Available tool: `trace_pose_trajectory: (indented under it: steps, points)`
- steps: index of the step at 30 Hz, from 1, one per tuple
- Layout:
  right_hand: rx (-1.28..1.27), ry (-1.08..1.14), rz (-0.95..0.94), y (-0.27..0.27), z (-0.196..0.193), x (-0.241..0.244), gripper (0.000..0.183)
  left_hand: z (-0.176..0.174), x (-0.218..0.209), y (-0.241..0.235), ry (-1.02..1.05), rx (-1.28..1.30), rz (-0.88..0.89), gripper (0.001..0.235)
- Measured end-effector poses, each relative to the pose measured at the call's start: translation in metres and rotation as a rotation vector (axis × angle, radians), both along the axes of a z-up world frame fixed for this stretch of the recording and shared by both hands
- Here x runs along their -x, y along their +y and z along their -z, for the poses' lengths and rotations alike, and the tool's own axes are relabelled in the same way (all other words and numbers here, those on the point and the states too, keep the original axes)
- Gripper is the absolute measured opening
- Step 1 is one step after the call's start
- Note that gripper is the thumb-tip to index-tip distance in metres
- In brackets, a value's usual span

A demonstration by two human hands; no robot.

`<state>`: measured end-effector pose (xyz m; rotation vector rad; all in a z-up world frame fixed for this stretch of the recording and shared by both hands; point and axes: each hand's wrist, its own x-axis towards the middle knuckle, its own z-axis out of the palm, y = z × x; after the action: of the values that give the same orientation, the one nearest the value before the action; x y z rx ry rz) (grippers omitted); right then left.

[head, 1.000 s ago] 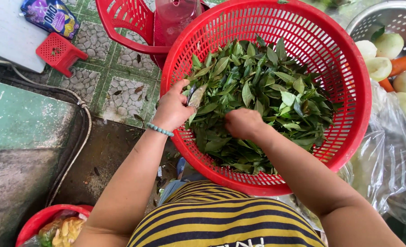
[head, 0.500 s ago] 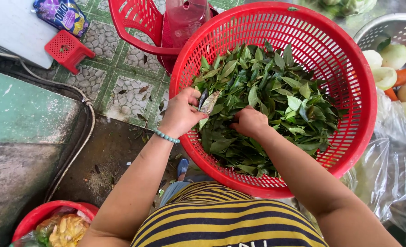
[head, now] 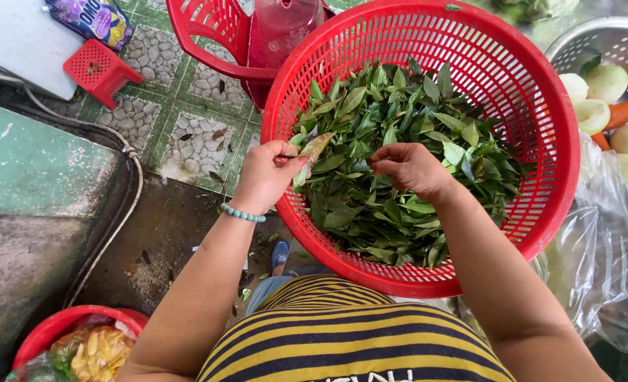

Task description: Sort green leaves in a red plastic basket and organize other vegetables.

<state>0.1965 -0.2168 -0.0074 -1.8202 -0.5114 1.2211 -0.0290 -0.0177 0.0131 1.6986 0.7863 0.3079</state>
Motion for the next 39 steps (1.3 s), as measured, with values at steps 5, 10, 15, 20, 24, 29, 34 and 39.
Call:
trace_pose_trajectory:
  steps: [5, 10, 15, 20, 24, 29, 34, 39]
  points:
    - [-0.236, 0.067, 0.038, 0.018, -0.014, 0.034, 0.021, 0.030, 0.005, 0.011, -0.253, 0.154, 0.036, 0.012]
    - [-0.303, 0.054, -0.103, 0.049, -0.057, 0.129, 0.025, 0.002, 0.037, 0.030, -0.271, -0.005, -0.026, 0.018]
    - [-0.675, -0.456, -0.530, 0.070, -0.061, 0.186, 0.044, -0.013, 0.104, 0.065, 0.138, -0.341, -0.331, 0.023]
    - [-0.623, -0.498, -0.478, 0.068, -0.082, 0.162, 0.019, 0.020, 0.150, 0.079, 0.156, -0.762, -0.358, 0.020]
    - [-0.582, -0.611, -0.396, 0.038, -0.103, 0.116, 0.013, -0.013, 0.130, 0.050, 0.054, -0.670, -0.317, 0.019]
    - [-0.395, -0.775, -0.588, -0.020, -0.083, 0.065, 0.017, -0.008, 0.090, 0.026, -0.040, -0.639, -0.199, 0.023]
    - [0.117, -0.788, -0.677, -0.055, -0.053, 0.073, 0.016, -0.012, 0.042, -0.012, -0.234, -0.869, -0.070, 0.027]
    - [0.299, -0.788, -0.543, -0.064, -0.043, 0.095, 0.038, -0.006, 0.003, -0.054, -0.282, -0.736, 0.248, 0.019]
